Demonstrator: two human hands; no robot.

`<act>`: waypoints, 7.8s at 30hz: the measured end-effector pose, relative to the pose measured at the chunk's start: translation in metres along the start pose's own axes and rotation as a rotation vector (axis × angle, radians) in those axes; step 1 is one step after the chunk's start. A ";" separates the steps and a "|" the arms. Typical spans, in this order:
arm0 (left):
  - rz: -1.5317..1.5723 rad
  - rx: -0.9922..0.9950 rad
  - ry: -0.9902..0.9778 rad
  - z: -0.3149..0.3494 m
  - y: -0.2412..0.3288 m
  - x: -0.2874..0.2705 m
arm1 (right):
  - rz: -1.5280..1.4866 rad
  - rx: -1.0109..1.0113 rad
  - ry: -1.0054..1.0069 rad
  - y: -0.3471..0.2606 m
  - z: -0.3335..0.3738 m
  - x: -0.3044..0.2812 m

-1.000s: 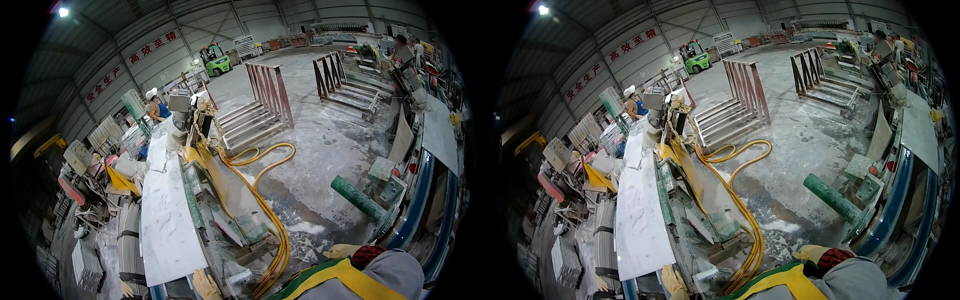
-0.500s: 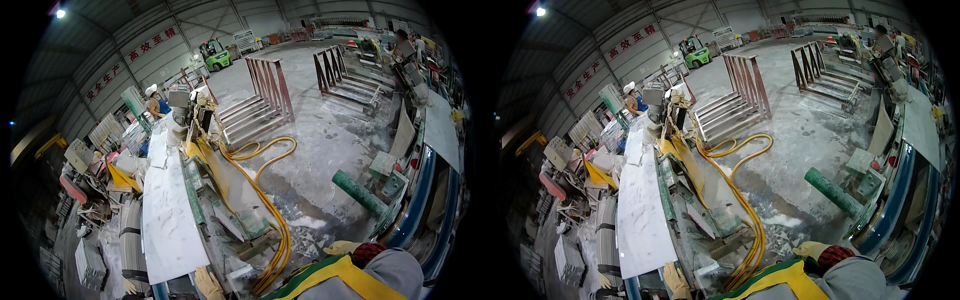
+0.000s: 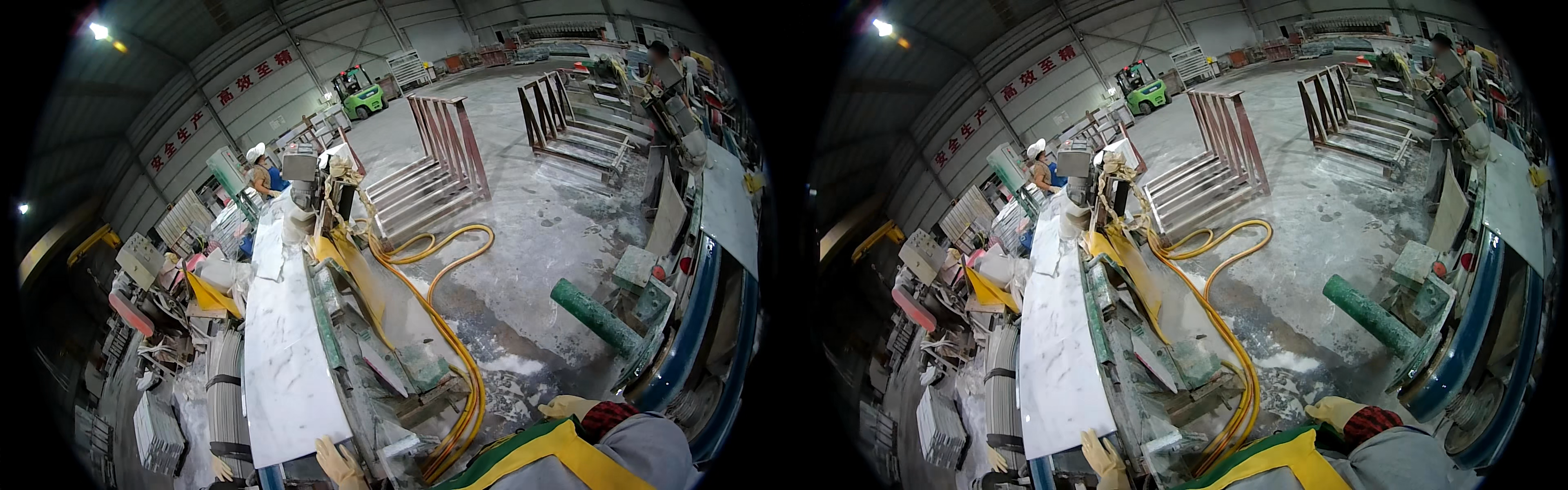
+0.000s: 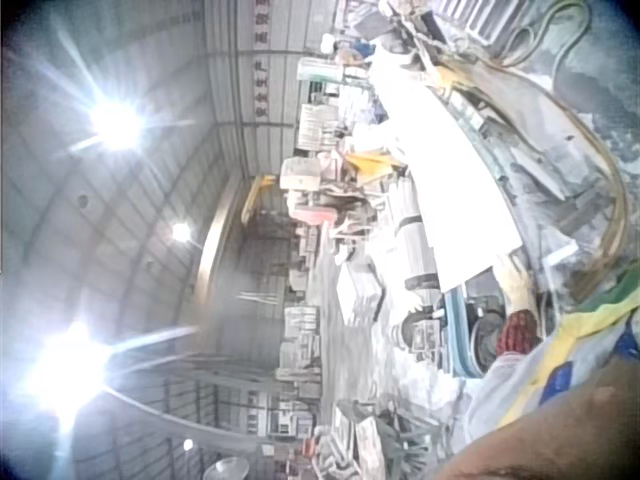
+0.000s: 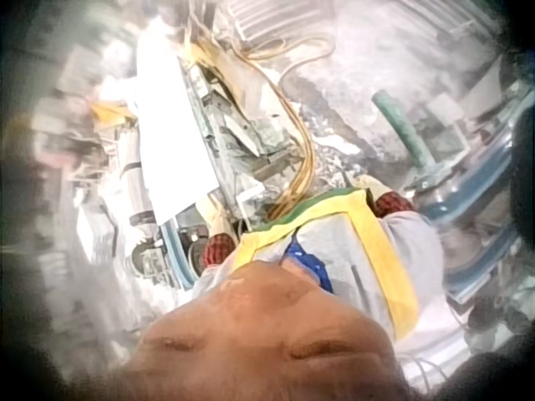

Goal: The person places white marble-like slabs onto a conveyor belt and guides them through a polishing machine. They repeatedly pick up slabs, position them on the rollers, and press buttons on a control panel to operate the machinery. The slabs move along the belt and are processed by the machine.

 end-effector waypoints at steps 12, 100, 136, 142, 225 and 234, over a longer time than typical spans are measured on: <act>0.018 0.024 -0.014 -0.021 0.015 -0.001 | 0.053 0.027 -0.084 0.013 -0.010 -0.001; -0.035 0.045 0.076 0.031 0.018 -0.049 | 0.841 -0.800 -0.031 -0.017 0.039 -0.018; 0.046 0.014 -0.187 0.054 0.013 -0.051 | 0.150 -0.208 -0.046 -0.021 0.026 -0.010; 0.017 0.138 -0.070 0.055 0.019 -0.064 | 0.031 -0.073 0.002 0.005 0.003 0.005; -0.158 0.099 -0.240 0.063 -0.102 0.017 | 0.437 -0.359 -0.150 0.019 -0.017 0.008; -0.057 -0.144 -0.096 0.058 -0.051 -0.037 | 0.378 -0.406 -0.198 0.028 -0.024 0.015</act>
Point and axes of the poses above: each hand's wrist, its own z-axis away from the middle knuckle, its own x-axis out of the palm, y = z × x, the point moved 4 cm from there along -z, towards the middle knuckle, and after that the axes turned 1 degree about x, right-handed, at the moved point
